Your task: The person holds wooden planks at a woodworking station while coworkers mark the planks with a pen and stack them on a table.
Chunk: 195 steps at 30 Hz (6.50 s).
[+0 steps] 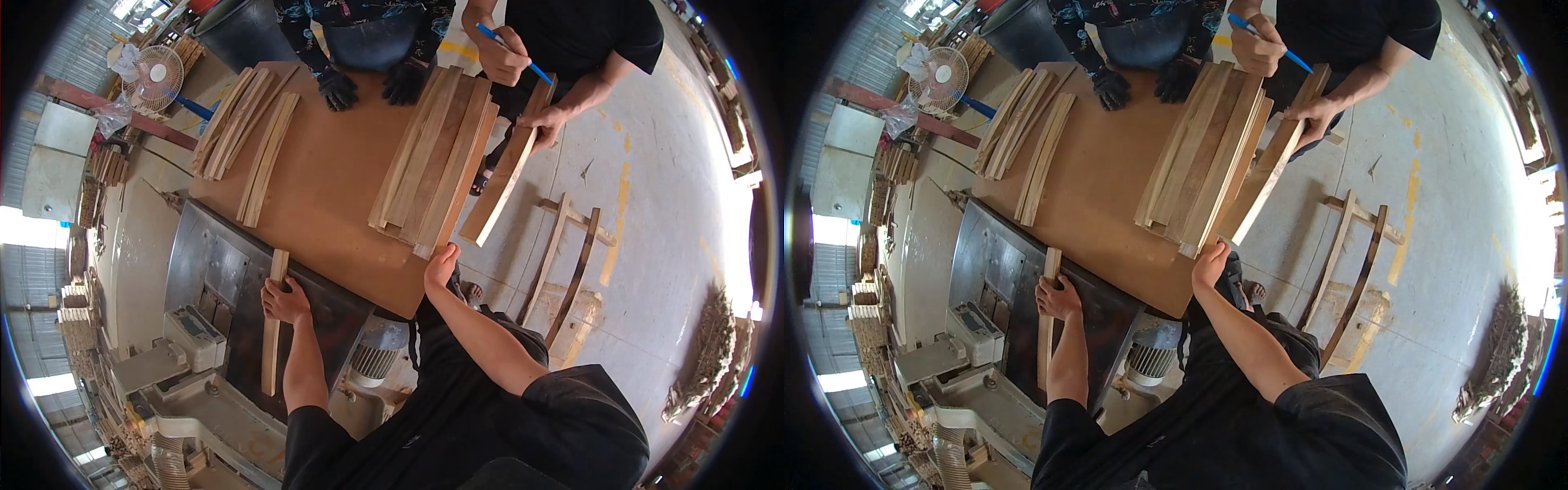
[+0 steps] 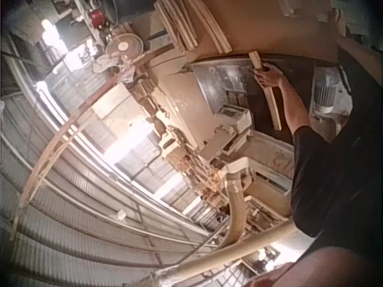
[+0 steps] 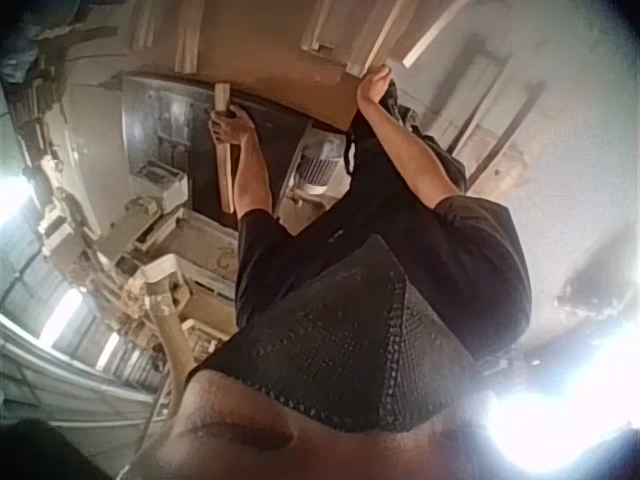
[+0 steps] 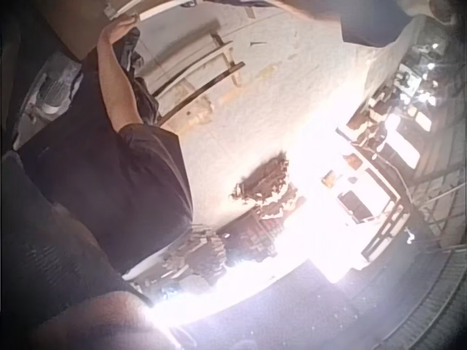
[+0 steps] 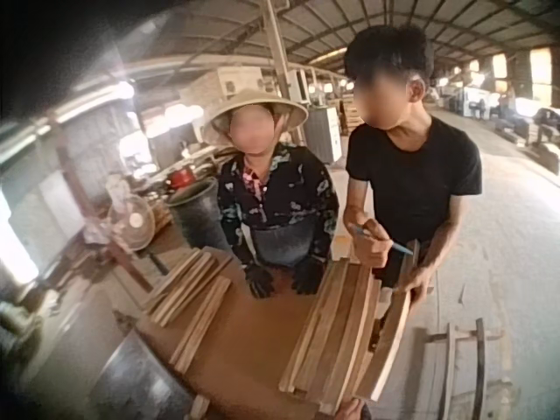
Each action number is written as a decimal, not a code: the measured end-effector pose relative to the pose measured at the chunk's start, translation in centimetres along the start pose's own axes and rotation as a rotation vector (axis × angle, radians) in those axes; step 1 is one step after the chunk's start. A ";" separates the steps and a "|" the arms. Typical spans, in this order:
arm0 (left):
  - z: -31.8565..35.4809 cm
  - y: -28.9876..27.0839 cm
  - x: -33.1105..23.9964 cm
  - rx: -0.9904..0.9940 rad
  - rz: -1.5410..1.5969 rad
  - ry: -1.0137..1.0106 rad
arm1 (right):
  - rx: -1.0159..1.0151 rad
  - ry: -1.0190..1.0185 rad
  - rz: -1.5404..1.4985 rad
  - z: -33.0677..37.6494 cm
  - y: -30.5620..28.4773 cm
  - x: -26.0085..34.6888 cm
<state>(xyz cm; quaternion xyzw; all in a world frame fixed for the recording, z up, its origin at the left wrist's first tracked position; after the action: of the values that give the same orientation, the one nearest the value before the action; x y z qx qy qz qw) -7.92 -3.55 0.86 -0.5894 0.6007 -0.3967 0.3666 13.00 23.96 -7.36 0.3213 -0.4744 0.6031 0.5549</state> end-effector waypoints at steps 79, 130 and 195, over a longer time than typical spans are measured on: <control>-0.1 -1.1 1.2 -0.181 0.217 0.010 | 0.088 0.122 0.058 0.1 0.1 -0.5; -0.3 0.5 0.8 0.018 0.195 -0.073 | 0.070 0.096 0.129 -0.2 0.1 -0.1; 0.1 0.8 0.7 0.061 0.128 -0.068 | 0.027 0.018 0.091 -0.4 0.1 -1.4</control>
<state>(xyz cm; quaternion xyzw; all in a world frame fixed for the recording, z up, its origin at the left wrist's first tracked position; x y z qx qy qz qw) -8.22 -4.21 0.11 -0.5515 0.6121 -0.3702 0.4292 13.21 23.82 -8.78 0.3015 -0.4752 0.6369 0.5269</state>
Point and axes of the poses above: each hand's wrist, its own z-axis away from the middle knuckle, its own y-axis out of the palm, x = y × z, the point moved 2 cm from there along -z, towards the middle knuckle, and after that the axes turned 5 degrees about y, right-handed, at the moved point
